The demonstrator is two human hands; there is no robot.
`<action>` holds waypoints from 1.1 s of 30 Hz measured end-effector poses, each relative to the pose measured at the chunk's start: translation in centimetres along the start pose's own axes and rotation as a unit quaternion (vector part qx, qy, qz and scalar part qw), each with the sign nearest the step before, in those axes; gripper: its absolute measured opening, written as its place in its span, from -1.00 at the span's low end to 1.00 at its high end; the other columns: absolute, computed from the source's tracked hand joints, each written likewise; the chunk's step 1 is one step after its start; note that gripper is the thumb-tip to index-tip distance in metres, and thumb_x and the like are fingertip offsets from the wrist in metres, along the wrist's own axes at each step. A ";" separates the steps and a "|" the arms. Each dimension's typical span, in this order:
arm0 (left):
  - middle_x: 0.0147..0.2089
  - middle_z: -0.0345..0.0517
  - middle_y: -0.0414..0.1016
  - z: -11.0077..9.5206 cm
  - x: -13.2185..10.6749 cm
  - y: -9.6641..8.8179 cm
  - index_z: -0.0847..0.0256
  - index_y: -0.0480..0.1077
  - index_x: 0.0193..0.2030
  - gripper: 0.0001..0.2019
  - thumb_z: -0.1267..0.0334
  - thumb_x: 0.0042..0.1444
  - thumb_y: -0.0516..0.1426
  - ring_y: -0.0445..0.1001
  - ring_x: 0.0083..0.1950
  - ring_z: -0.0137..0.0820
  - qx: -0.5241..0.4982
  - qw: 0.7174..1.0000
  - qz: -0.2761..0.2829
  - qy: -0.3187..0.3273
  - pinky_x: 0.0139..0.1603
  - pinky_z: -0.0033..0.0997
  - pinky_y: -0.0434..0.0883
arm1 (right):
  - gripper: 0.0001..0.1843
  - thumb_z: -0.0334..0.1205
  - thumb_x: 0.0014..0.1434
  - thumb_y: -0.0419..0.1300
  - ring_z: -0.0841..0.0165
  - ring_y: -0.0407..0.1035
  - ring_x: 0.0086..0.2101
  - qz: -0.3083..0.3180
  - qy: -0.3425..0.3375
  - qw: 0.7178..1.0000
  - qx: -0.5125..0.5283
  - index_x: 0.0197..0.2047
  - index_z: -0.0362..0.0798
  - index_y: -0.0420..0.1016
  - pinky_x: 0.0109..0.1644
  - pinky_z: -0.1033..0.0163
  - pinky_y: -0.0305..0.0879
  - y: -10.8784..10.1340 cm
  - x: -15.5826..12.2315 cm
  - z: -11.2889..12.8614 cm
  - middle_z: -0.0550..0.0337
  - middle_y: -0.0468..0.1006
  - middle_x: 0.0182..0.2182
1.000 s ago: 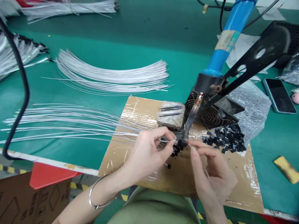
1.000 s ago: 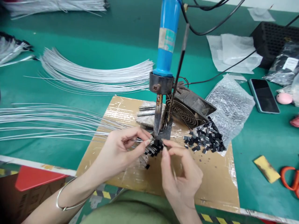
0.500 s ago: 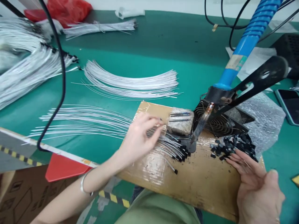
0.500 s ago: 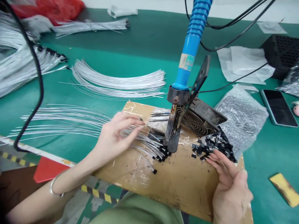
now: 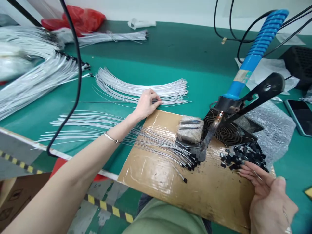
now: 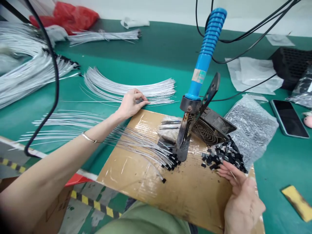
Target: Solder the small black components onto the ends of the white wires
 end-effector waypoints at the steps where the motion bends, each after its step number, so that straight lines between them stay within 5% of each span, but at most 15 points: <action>1: -0.17 -0.01 0.50 -0.1 -0.1 -0.3 0.17 0.47 -0.40 -0.84 0.36 0.18 0.32 0.46 0.06 -0.08 -0.009 1.000 -0.004 0.002 0.26 -0.02 0.38 | -0.34 0.38 0.32 0.14 0.08 0.56 -0.38 0.003 0.001 1.000 -0.001 -0.29 -0.09 0.69 -0.15 -0.17 0.45 0.1 -0.3 0.2 -0.10 0.72 -0.29; 5: -0.14 -0.01 0.60 -0.7 -0.8 -1.4 0.12 0.42 -0.38 -0.84 0.35 0.21 0.26 0.53 0.00 -0.15 -0.052 0.998 -0.018 0.007 0.19 -0.12 0.42 | -0.36 0.35 0.37 0.13 0.09 0.56 -0.34 0.006 -0.006 1.000 -0.003 -0.25 -0.10 0.66 -0.08 -0.18 0.45 0.3 -1.1 0.7 -0.09 0.71 -0.24; 12: -0.44 -0.15 0.59 -2.0 -2.5 -3.1 0.16 0.45 -0.28 -0.90 0.23 0.25 0.23 0.50 -0.47 -0.39 -0.147 0.989 -0.021 -0.022 -0.35 -0.38 0.42 | -0.42 0.29 0.35 0.24 0.11 0.58 -0.40 -0.008 -0.034 0.999 0.008 -0.33 -0.10 0.66 -0.15 -0.14 0.47 0.4 -1.2 1.6 -0.08 0.73 -0.28; 19: -0.47 -0.09 0.63 -4.6 -4.8 -5.4 0.24 0.58 -0.38 -0.80 0.13 0.12 0.33 0.53 -0.44 -0.38 -0.198 0.980 -0.010 -0.028 -0.37 -0.40 0.44 | -0.47 0.22 0.36 0.27 0.11 0.59 -0.41 -0.003 -0.045 0.999 0.005 -0.37 -0.08 0.68 -0.16 -0.13 0.49 0.6 -1.4 2.1 -0.07 0.74 -0.30; 26: -0.46 -0.07 0.67 -2.6 -3.8 -2.2 0.22 0.59 -0.44 -0.78 0.10 0.03 0.36 0.55 -0.53 -0.38 -0.241 0.968 0.003 -0.069 -0.42 -0.37 0.48 | -0.43 0.23 0.37 0.23 0.14 0.58 -0.41 0.005 -0.059 0.998 -0.003 -0.32 -0.14 0.68 -0.19 -0.07 0.52 0.4 -1.4 1.6 -0.03 0.74 -0.30; 33: -0.46 -0.06 0.70 0.2 -2.8 -0.1 0.22 0.59 -0.45 -0.80 0.15 0.04 0.38 0.67 -0.40 -0.28 -0.239 0.964 -0.038 -0.105 -0.26 -0.34 0.57 | -0.41 0.20 0.42 0.20 0.23 0.61 -0.41 0.019 -0.072 0.997 -0.006 -0.28 -0.20 0.70 -0.20 0.05 0.57 0.3 -1.3 1.1 0.00 0.75 -0.30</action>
Point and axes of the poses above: each hand's wrist, its own x-axis towards the middle knuckle, its own y-axis out of the palm, z = x × y, the point moved 8 cm from there along x, towards the middle knuckle
